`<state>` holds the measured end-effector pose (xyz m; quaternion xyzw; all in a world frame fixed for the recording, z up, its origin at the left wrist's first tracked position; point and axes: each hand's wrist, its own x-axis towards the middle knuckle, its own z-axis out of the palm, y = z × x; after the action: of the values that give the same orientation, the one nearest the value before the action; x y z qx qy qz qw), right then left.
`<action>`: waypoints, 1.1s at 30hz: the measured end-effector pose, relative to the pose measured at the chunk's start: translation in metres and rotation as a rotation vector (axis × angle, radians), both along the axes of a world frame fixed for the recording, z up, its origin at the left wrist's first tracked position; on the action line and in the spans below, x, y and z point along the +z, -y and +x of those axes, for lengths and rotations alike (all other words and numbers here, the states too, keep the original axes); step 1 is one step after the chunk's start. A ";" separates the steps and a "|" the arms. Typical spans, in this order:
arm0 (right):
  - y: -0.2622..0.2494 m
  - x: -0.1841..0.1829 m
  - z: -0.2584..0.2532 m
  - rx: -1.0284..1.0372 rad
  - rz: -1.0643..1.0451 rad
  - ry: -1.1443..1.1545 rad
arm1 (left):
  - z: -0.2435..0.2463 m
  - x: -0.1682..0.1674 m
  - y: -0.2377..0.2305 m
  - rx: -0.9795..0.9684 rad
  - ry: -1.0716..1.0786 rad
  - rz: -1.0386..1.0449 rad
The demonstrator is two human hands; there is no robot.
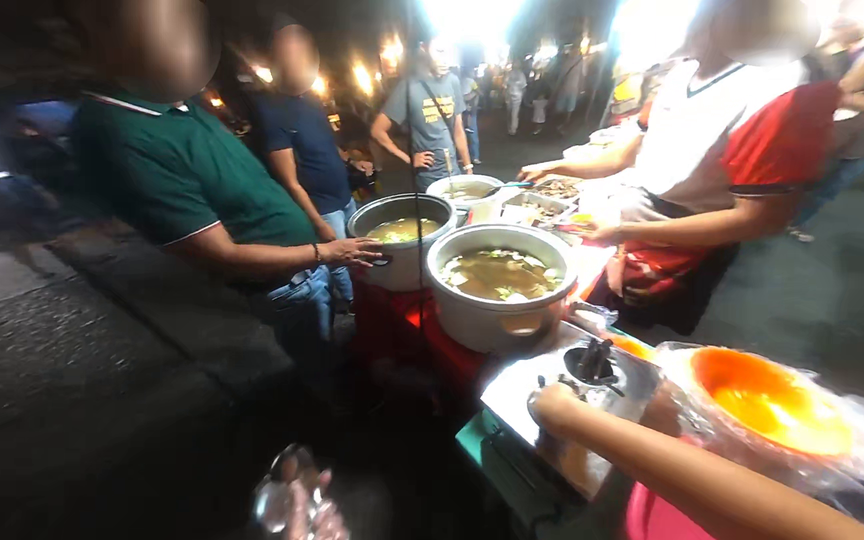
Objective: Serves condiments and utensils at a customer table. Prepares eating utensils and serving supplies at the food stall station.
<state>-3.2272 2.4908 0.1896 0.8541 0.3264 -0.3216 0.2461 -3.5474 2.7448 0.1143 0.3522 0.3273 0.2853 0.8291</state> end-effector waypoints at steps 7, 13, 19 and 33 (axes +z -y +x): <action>-0.010 -0.001 -0.008 0.050 -0.037 0.027 | 0.046 0.043 0.033 -0.044 0.018 -0.113; 0.006 -0.006 0.012 0.052 0.131 0.085 | 0.069 0.055 0.041 -0.138 0.071 -0.164; -0.030 0.054 -0.046 0.004 0.809 -0.101 | 0.083 0.046 0.047 -0.260 0.191 -0.165; -0.126 0.011 -0.106 -0.582 1.566 -0.828 | 0.108 0.055 0.092 -0.082 -0.076 0.133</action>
<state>-3.3333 2.6165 0.2004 0.6422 0.2849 -0.3377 -0.6264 -3.4393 2.6528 0.1690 0.4305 0.3242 0.2584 0.8017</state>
